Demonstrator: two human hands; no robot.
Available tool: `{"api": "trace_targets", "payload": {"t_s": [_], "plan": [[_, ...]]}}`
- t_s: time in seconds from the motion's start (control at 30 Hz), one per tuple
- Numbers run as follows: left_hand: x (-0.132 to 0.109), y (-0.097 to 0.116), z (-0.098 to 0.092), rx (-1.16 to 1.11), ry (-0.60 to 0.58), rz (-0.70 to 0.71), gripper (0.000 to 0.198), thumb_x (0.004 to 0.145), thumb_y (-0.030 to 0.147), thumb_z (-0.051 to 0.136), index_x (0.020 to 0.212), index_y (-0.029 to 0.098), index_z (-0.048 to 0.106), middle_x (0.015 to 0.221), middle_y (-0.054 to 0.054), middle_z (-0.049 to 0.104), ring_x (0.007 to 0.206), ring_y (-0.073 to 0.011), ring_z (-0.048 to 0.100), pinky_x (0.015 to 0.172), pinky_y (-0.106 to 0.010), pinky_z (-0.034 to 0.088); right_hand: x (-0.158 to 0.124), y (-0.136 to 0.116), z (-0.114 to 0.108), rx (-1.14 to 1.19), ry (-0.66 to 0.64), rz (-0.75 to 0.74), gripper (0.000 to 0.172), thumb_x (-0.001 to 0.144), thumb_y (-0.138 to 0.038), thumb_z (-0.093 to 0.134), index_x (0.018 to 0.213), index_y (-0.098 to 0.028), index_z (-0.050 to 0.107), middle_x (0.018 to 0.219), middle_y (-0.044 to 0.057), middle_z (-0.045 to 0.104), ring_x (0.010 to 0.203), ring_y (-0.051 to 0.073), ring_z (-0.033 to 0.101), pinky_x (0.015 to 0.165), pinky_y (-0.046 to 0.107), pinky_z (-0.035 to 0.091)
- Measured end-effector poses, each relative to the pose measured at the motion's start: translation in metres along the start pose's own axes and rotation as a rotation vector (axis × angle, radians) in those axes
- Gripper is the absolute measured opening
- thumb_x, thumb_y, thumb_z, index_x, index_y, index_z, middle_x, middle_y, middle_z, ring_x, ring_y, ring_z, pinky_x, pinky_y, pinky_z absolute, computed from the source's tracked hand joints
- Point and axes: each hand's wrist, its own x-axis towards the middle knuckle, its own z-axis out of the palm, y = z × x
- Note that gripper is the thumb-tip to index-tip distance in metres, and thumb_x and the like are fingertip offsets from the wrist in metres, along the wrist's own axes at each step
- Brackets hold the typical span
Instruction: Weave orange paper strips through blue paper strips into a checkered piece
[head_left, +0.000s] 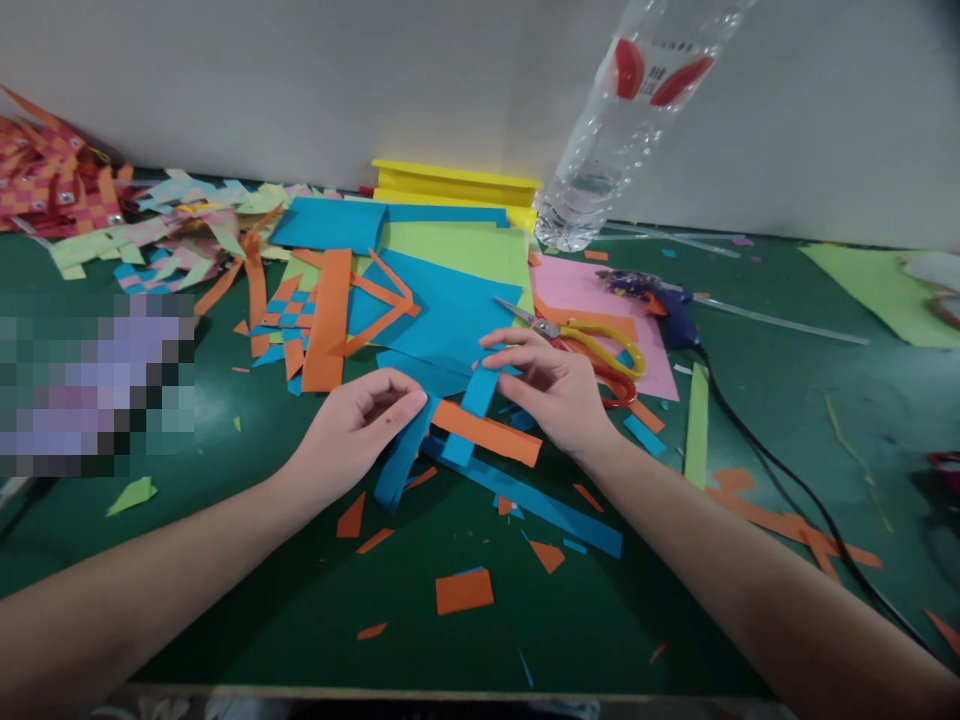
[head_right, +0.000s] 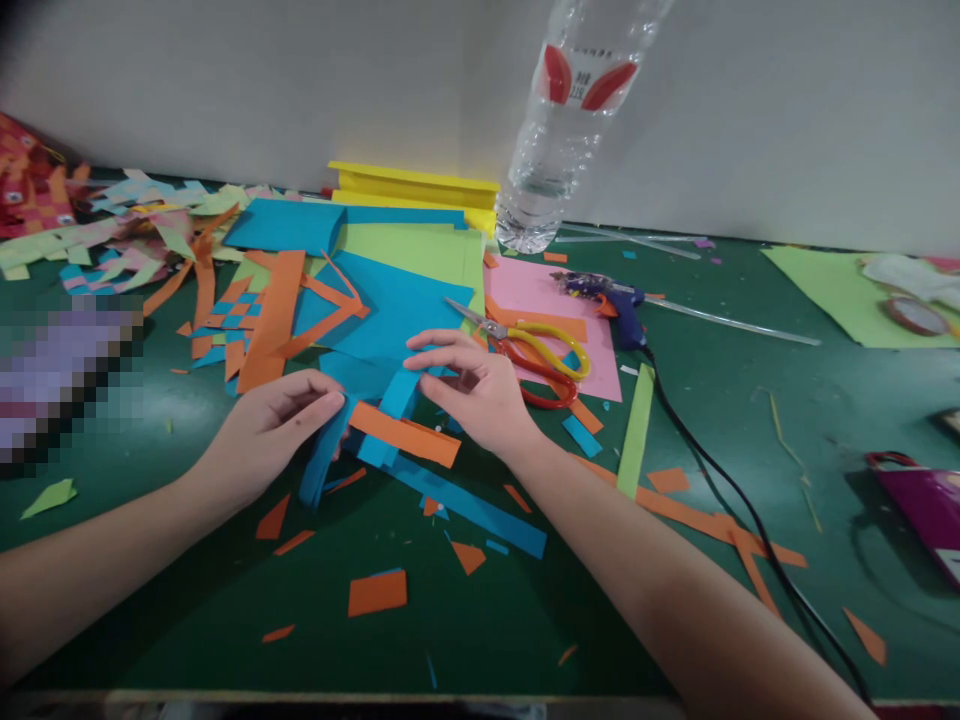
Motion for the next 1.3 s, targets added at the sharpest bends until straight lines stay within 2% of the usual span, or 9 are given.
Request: {"api": "trace_targets", "payload": {"t_s": [0.2,0.37,0.47,0.57,0.73,0.93,1.07,1.13,1.3], "plan": [[0.001,0.000,0.000,-0.001,0.012,0.010,0.026,0.090,0.045,0.057,0.083,0.021,0.059,0.061,0.003,0.059,0.052,-0.0109,0.057,0.050,-0.020,0.046,-0.001,0.002,-0.001,0.070,-0.072,0.038,0.022,0.081,-0.015,0.067,0.098,-0.029,0.074,0.116,0.004,0.063,0.109,0.020,0.060,0.076,0.031,0.057],[0.001,0.000,0.000,0.009,0.024,0.012,0.026,0.090,0.046,0.057,0.083,0.020,0.059,0.061,0.003,0.059,0.052,-0.0107,0.056,0.050,-0.019,0.045,-0.002,-0.001,-0.001,0.126,-0.119,0.056,0.023,0.083,-0.020,0.067,0.104,-0.028,0.073,0.118,0.005,0.068,0.114,0.021,0.062,0.087,0.035,0.057],[0.001,0.000,0.000,0.009,0.032,0.013,0.027,0.090,0.045,0.057,0.082,0.020,0.059,0.060,0.003,0.059,0.050,-0.0102,0.055,0.049,-0.019,0.044,-0.002,-0.004,0.000,0.164,-0.120,0.121,0.023,0.084,-0.022,0.067,0.106,-0.027,0.072,0.118,0.005,0.070,0.107,0.021,0.067,0.089,0.036,0.056],[0.001,0.001,0.001,-0.001,0.037,0.016,0.026,0.090,0.044,0.058,0.081,0.019,0.059,0.059,0.003,0.059,0.050,-0.0096,0.055,0.049,-0.018,0.044,-0.002,-0.006,0.001,0.211,-0.119,0.157,0.024,0.085,-0.021,0.066,0.108,-0.025,0.071,0.113,0.005,0.072,0.098,0.019,0.071,0.086,0.035,0.058],[0.001,0.001,0.001,-0.084,0.043,0.007,0.025,0.090,0.043,0.059,0.080,0.020,0.060,0.061,0.004,0.060,0.051,-0.0082,0.057,0.049,-0.015,0.046,-0.002,-0.008,0.001,0.187,-0.134,0.182,0.029,0.086,-0.019,0.064,0.114,-0.026,0.067,0.108,0.003,0.074,0.102,0.017,0.069,0.083,0.029,0.057],[0.002,-0.004,0.001,-0.206,0.085,-0.006,0.023,0.089,0.042,0.062,0.079,0.021,0.060,0.064,0.005,0.062,0.051,-0.0073,0.058,0.049,-0.014,0.048,-0.002,-0.008,0.001,0.189,-0.131,0.224,0.027,0.087,-0.024,0.062,0.113,-0.023,0.068,0.106,0.006,0.075,0.087,0.016,0.072,0.065,0.025,0.056],[0.004,-0.005,0.001,-0.281,0.122,-0.006,0.022,0.087,0.040,0.064,0.079,0.020,0.060,0.063,0.004,0.062,0.052,-0.0079,0.058,0.051,-0.015,0.050,-0.003,-0.004,0.000,0.270,-0.150,0.235,0.027,0.089,-0.026,0.060,0.114,-0.023,0.068,0.106,0.006,0.075,0.099,0.019,0.070,0.082,0.030,0.056],[0.004,-0.005,0.001,-0.313,0.137,-0.012,0.022,0.086,0.040,0.065,0.079,0.020,0.060,0.062,0.004,0.061,0.051,-0.0083,0.058,0.050,-0.016,0.050,-0.003,-0.002,-0.001,0.303,-0.162,0.240,0.028,0.088,-0.026,0.060,0.115,-0.024,0.068,0.105,0.005,0.075,0.099,0.019,0.070,0.088,0.033,0.054],[0.005,-0.003,0.001,-0.345,0.178,-0.037,0.023,0.085,0.040,0.066,0.079,0.020,0.059,0.064,0.003,0.062,0.052,-0.0095,0.058,0.049,-0.018,0.051,-0.003,0.004,-0.003,0.327,-0.112,0.222,0.026,0.089,-0.031,0.056,0.107,-0.024,0.073,0.112,0.003,0.073,0.103,0.020,0.069,0.088,0.032,0.054]]}}
